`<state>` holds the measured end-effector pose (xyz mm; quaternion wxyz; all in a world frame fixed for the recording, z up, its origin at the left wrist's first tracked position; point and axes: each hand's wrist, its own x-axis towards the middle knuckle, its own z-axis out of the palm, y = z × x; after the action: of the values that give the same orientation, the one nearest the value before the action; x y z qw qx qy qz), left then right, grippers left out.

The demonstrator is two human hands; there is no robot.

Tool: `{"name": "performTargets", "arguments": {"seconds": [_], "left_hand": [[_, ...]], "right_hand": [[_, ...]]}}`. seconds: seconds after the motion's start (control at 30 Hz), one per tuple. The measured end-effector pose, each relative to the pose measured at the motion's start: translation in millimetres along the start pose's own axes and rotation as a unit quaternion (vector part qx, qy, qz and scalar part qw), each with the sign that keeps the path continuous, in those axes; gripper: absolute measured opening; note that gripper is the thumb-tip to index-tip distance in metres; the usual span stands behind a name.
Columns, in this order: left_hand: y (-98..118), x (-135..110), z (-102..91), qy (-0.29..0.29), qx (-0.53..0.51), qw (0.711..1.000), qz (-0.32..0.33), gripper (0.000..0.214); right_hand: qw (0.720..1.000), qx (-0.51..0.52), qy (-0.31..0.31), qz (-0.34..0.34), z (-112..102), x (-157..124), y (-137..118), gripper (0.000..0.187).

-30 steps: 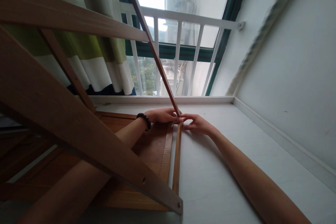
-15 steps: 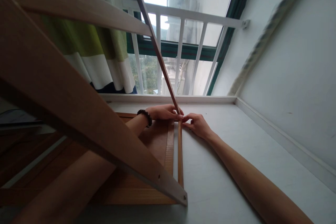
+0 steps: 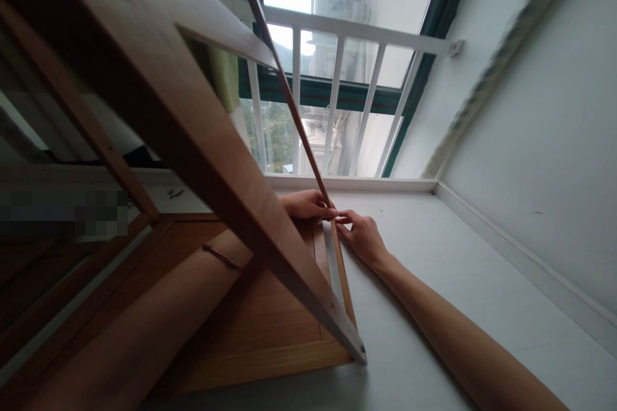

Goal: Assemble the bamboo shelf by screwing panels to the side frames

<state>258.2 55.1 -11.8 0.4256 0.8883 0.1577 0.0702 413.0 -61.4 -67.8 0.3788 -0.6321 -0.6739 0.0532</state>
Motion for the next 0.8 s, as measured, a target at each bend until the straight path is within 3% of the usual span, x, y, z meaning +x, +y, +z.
{"name": "performTargets", "arguments": {"seconds": [0.17,0.33,0.47,0.6,0.8], "left_hand": [[-2,-3,0.1,0.029,0.020,0.999,-0.014,0.044],[-4,-5,3.9,0.053,0.010,0.998,-0.018,0.041],[-1,-3,7.9,0.067,0.082,0.994,-0.005,0.038],[5,-2,11.5,0.081,0.182,0.980,-0.020,0.041],[2,-1,11.4,0.082,0.202,0.976,0.006,0.042]], "right_hand": [[1.000,-0.017,0.005,-0.005,2,0,-2,0.025],[0.998,0.057,0.008,-0.003,2,2,-1,0.023],[0.997,0.075,0.005,-0.014,1,3,0,0.025],[0.999,0.041,0.008,-0.010,2,3,0,0.026],[0.998,-0.052,-0.007,0.025,1,2,-10,0.027]]}}
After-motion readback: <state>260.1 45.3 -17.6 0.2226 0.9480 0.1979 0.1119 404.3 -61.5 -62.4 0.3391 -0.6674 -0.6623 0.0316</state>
